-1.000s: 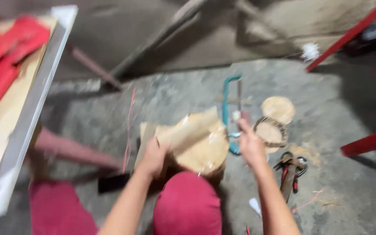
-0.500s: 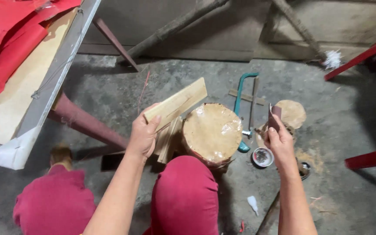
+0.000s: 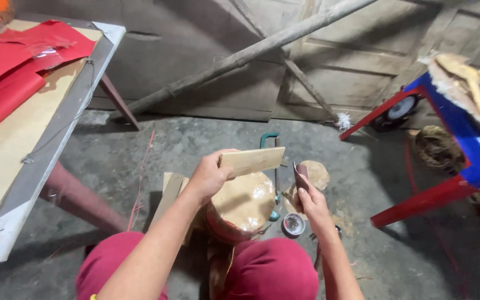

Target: Sanding and refining the edges of small wooden slats using sandpaper in a workshop setting.

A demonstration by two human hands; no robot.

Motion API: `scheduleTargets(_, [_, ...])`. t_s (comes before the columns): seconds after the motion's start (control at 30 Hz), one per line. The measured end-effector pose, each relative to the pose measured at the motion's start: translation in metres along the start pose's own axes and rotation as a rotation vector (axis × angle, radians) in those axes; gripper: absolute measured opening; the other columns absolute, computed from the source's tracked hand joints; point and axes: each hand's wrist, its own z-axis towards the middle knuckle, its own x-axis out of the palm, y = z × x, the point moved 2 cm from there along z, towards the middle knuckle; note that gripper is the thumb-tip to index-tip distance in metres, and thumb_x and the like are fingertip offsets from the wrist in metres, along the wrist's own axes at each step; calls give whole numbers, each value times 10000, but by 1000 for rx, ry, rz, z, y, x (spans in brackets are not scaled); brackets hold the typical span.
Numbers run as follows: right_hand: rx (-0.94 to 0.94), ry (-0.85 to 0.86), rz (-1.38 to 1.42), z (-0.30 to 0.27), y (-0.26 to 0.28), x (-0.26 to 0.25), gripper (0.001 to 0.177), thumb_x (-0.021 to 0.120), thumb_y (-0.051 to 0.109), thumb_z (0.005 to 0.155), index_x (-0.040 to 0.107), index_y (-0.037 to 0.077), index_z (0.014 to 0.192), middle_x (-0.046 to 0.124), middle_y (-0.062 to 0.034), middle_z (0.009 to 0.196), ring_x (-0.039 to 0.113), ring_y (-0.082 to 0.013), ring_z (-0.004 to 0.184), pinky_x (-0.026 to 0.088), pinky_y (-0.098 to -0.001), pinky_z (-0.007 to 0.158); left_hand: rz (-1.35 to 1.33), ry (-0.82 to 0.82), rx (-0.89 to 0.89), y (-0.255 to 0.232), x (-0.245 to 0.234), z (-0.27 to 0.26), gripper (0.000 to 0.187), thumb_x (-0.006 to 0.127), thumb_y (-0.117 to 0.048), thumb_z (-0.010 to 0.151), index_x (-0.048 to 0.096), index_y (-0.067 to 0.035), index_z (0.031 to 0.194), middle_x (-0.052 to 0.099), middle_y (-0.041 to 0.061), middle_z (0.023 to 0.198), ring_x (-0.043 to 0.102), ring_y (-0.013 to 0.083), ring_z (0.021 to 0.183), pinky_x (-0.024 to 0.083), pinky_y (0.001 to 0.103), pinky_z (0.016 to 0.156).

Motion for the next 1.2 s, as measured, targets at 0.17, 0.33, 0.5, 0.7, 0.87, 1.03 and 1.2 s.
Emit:
scheduleTargets(0.17, [12, -40, -103, 0, 24, -15, 446, 507, 137, 999, 600, 154, 1435, 638, -148, 630, 581, -214, 506, 414, -317, 413, 3, 74, -54, 34, 28, 24, 429, 683, -165, 773, 772, -148, 1193, 785, 88, 1024, 740, 213, 959, 584, 408, 840])
scheduleTargets(0.33, [86, 31, -489, -9, 157, 23, 485, 517, 179, 962, 595, 193, 1440, 551, -35, 1091, 511, -141, 955, 439, -286, 817, -188, 154, -245, 18, 36, -4, 253, 518, -152, 952, 644, -98, 1164, 697, 82, 1136, 731, 238, 1016, 593, 353, 892])
scheduleTargets(0.5, [209, 167, -872, -17, 220, 100, 480, 426, 281, 1001, 516, 399, 1458, 735, -86, 1155, 682, -276, 948, 500, -378, 757, -623, 262, -307, 38, 59, -1, 348, 473, 61, 934, 629, 4, 1240, 707, 182, 1212, 675, 280, 1109, 601, 364, 882])
scheduleTargets(0.7, [226, 397, -1305, 27, 174, 120, 880, 438, 94, 865, 200, 564, 1571, 708, -146, 968, 695, -357, 820, 526, -453, 652, -864, 322, -243, 32, 30, -9, 476, 483, -3, 968, 507, -42, 1441, 659, 166, 1373, 645, 314, 1265, 531, 479, 1097])
scheduleTargets(0.87, [446, 358, -897, 14, 225, 182, 759, 426, 86, 1024, 130, 420, 1639, 676, -101, 1104, 546, -146, 613, 432, -281, 510, -699, 249, -212, 22, 9, 8, 398, 629, -33, 906, 625, 33, 1298, 705, 132, 1126, 632, 190, 954, 527, 326, 833])
scheduleTargets(1.03, [195, 306, -1044, 30, 160, 174, 668, 448, 284, 885, 365, 516, 1506, 665, -227, 1113, 646, -494, 835, 489, -552, 674, -592, 195, -218, 41, -7, 29, 496, 531, 106, 809, 635, 13, 1284, 713, 156, 1203, 668, 247, 1101, 551, 348, 980])
scheduleTargets(1.2, [328, 160, -994, 56, 139, 122, 620, 380, 242, 972, 326, 413, 1565, 693, -210, 864, 630, -422, 724, 429, -504, 626, -252, 224, -206, 49, 2, 33, 587, 565, -2, 826, 686, -121, 1388, 762, 79, 1238, 711, 211, 1096, 613, 331, 875])
